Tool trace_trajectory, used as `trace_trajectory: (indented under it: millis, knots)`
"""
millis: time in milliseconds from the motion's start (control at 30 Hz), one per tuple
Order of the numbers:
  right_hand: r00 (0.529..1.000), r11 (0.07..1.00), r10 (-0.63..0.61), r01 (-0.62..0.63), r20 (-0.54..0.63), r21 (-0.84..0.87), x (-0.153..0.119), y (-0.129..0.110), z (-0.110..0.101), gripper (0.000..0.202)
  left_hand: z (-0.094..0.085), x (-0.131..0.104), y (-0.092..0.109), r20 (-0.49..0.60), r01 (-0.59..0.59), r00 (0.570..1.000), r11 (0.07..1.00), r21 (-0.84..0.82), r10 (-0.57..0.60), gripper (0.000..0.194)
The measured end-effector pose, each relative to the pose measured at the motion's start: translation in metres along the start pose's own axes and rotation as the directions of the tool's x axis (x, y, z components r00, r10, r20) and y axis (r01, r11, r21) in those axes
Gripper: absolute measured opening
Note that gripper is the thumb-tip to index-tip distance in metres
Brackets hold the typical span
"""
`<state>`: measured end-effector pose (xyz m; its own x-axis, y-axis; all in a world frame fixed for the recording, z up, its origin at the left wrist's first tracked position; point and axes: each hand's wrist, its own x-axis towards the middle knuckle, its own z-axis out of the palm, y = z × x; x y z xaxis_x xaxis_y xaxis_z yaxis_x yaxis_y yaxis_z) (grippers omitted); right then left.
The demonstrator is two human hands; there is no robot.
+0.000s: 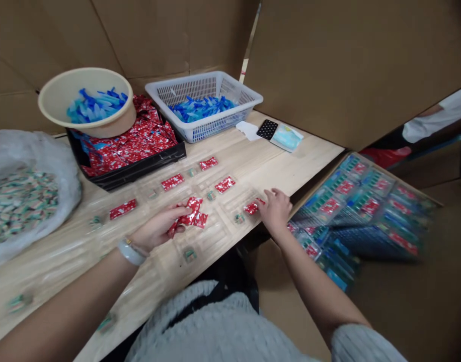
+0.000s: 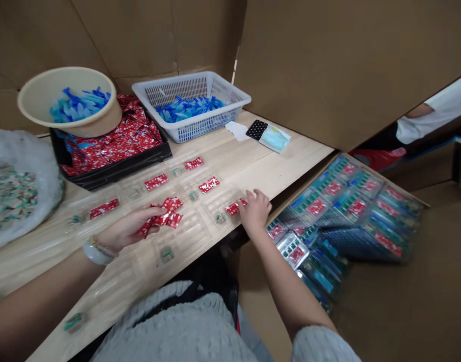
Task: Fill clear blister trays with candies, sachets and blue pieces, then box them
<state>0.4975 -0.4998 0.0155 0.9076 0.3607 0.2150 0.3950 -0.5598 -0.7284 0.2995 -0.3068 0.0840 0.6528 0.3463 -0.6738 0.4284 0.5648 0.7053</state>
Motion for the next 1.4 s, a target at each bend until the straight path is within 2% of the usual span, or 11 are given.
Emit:
trace_trajectory:
  millis: [100,233,300,467,667,867,967,1100,1233,1333,1400]
  knots:
    - [0.973,0.966,-0.052,-0.008,0.227,0.259,-0.018,-0.045,0.007,0.037,0.013,-0.006,-0.001,0.040,-0.134,0.990,0.990,-0.046,0.136,0.019]
    - [0.672,0.769,-0.116,-0.405,0.731,0.494,-0.050,-0.078,0.024,0.032,0.014,-0.016,-0.020,0.055,-0.297,0.954,0.955,-0.001,0.296,0.020]
    - [0.643,0.788,-0.107,-0.410,0.758,0.459,-0.059,-0.072,0.026,0.029,-0.007,-0.029,-0.033,-0.056,-0.296,0.952,0.952,0.075,0.300,0.019]
    - [0.628,0.972,-0.223,0.090,0.745,0.215,-0.060,-0.039,0.020,0.020,-0.086,-0.084,-0.060,-0.196,-0.107,0.956,0.884,0.456,0.217,0.024]
    - [0.671,0.771,-0.505,0.633,0.543,-0.065,-0.068,-0.058,0.025,0.028,-0.105,-0.116,-0.105,-0.140,-0.116,0.940,0.680,0.724,0.310,0.015]
    - [0.381,0.627,-0.704,0.729,0.599,0.274,-0.109,-0.116,0.047,0.024,-0.088,-0.107,-0.144,-0.171,-0.098,0.847,0.464,0.881,0.504,0.014]
    - [0.223,0.568,-0.740,0.712,0.635,0.412,-0.131,-0.142,0.063,0.023,-0.091,-0.112,-0.143,-0.245,-0.126,0.759,0.505,0.854,0.604,0.016]
    - [0.208,0.712,-0.678,0.421,0.705,0.562,-0.160,-0.170,0.083,0.021,-0.093,-0.107,-0.113,-0.591,-0.339,0.582,0.827,0.448,0.558,0.023]
    - [0.324,0.791,-0.597,0.089,0.733,0.605,-0.166,-0.186,0.107,0.019,-0.088,-0.091,-0.081,-0.630,-0.567,0.644,0.823,-0.012,0.434,0.040]
    - [0.400,0.846,-0.512,0.083,0.760,0.527,-0.137,-0.181,0.122,0.018,-0.099,-0.097,-0.088,-0.543,-0.565,0.608,0.796,0.216,0.579,0.043]
    - [0.372,0.854,-0.519,0.181,0.770,0.488,-0.113,-0.174,0.132,0.021,-0.112,-0.109,-0.109,-0.349,-0.461,0.591,0.660,0.593,0.727,0.046]
